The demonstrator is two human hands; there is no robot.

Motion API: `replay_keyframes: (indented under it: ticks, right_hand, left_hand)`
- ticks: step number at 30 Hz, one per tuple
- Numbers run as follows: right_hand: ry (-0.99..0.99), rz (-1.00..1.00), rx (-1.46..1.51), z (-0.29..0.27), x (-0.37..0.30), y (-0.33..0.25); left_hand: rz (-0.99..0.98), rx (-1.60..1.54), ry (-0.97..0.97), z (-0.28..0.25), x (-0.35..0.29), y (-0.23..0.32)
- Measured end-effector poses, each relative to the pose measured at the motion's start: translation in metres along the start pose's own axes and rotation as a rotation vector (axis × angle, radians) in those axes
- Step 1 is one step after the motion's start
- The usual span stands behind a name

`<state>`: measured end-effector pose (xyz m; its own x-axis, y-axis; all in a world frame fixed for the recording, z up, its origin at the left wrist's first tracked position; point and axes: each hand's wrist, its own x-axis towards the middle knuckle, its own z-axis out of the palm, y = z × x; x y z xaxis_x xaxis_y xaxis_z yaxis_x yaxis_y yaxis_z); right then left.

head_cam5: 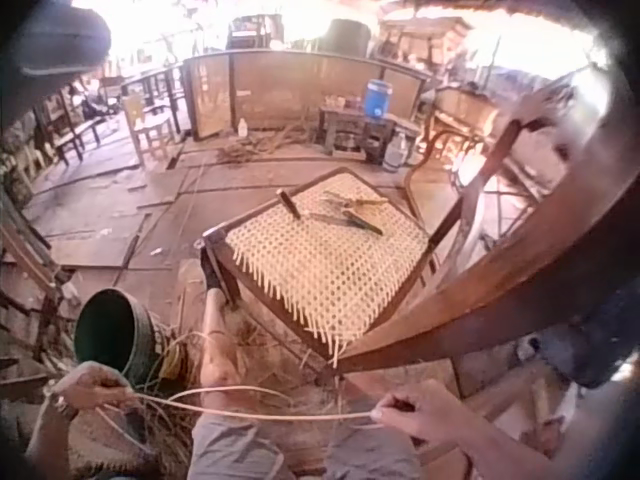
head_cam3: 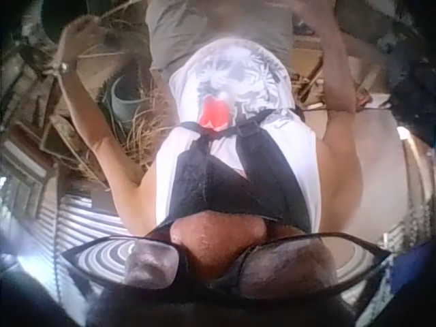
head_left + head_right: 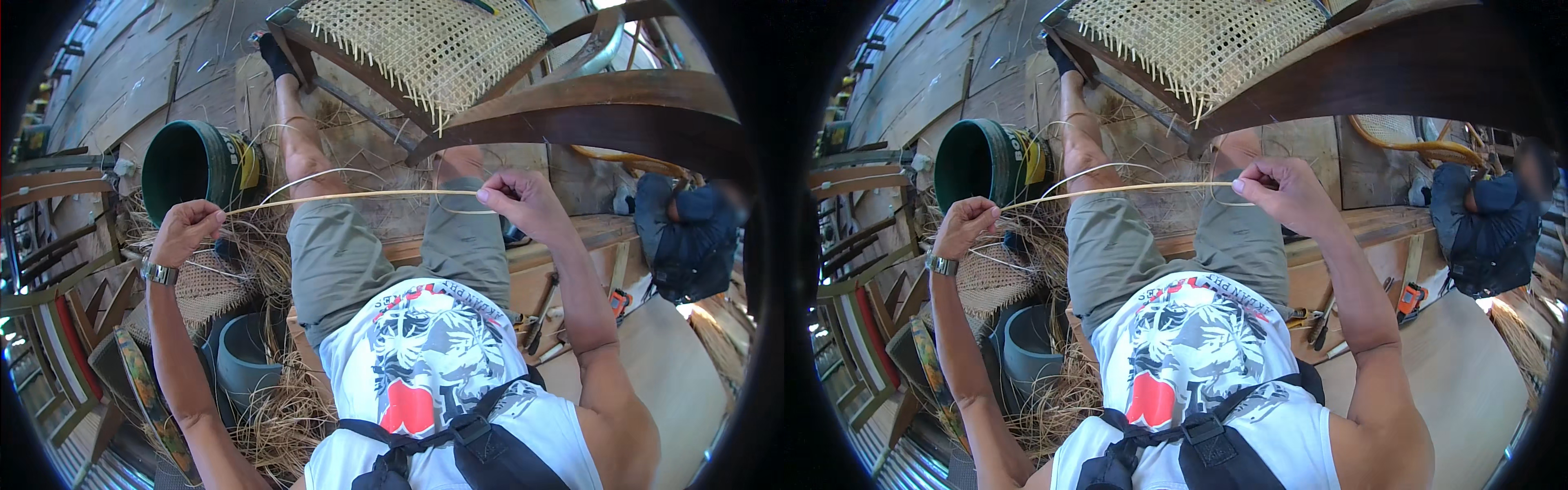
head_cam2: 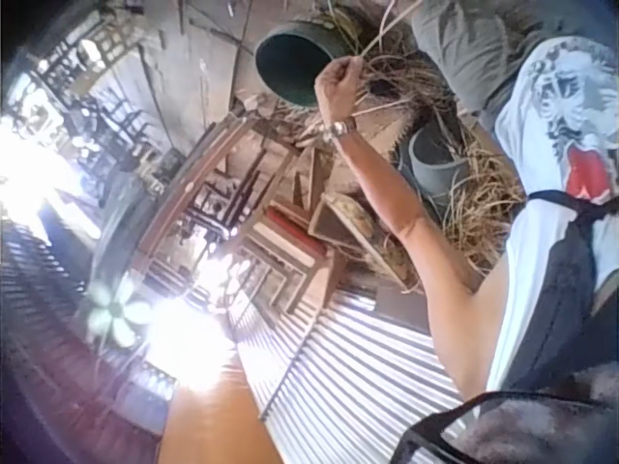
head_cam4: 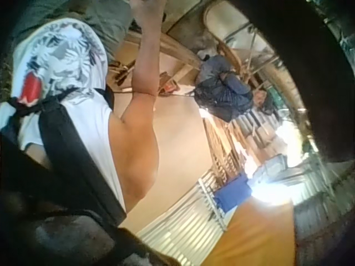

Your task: The recorder is weaving or repairing the rattan seat of a wooden chair using traditional methods.

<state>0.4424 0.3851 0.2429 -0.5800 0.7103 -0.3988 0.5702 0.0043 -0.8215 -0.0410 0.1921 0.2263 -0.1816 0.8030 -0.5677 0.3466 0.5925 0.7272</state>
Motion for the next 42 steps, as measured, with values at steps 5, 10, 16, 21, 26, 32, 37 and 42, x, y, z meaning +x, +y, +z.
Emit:
replay_keyframes:
  ticks: [5,10,16,21,26,32,37,42]
  right_hand:
    - [-0.004,-0.047,0.007,0.0,-0.002,-0.009]
    - [0.123,-0.127,-0.203,-0.023,-0.011,0.001]
    - [0.203,0.006,-0.147,-0.08,-0.01,0.03]
    - [0.222,0.042,-0.176,-0.101,-0.014,0.02]
    - [0.238,0.013,-0.056,-0.11,-0.016,0.015]
    - [0.224,-0.003,-0.095,-0.118,-0.017,0.021]
    - [0.196,0.024,-0.145,-0.12,-0.014,0.026]
    - [0.213,0.033,-0.216,-0.118,-0.014,0.028]
  left_hand:
    - [-0.045,0.054,0.026,-0.005,-0.003,-0.002]
    - [0.033,0.147,0.039,-0.003,-0.004,0.0]
    - [0.029,-0.012,0.025,-0.011,-0.026,-0.007]
    - [0.056,-0.03,-0.024,-0.008,-0.033,0.001]
    - [0.06,-0.1,-0.021,-0.006,-0.031,-0.007]
    - [0.097,-0.173,-0.055,-0.001,-0.033,-0.006]
    - [0.102,-0.202,-0.039,0.0,-0.04,-0.01]
    - [0.124,-0.204,-0.034,0.002,-0.042,-0.009]
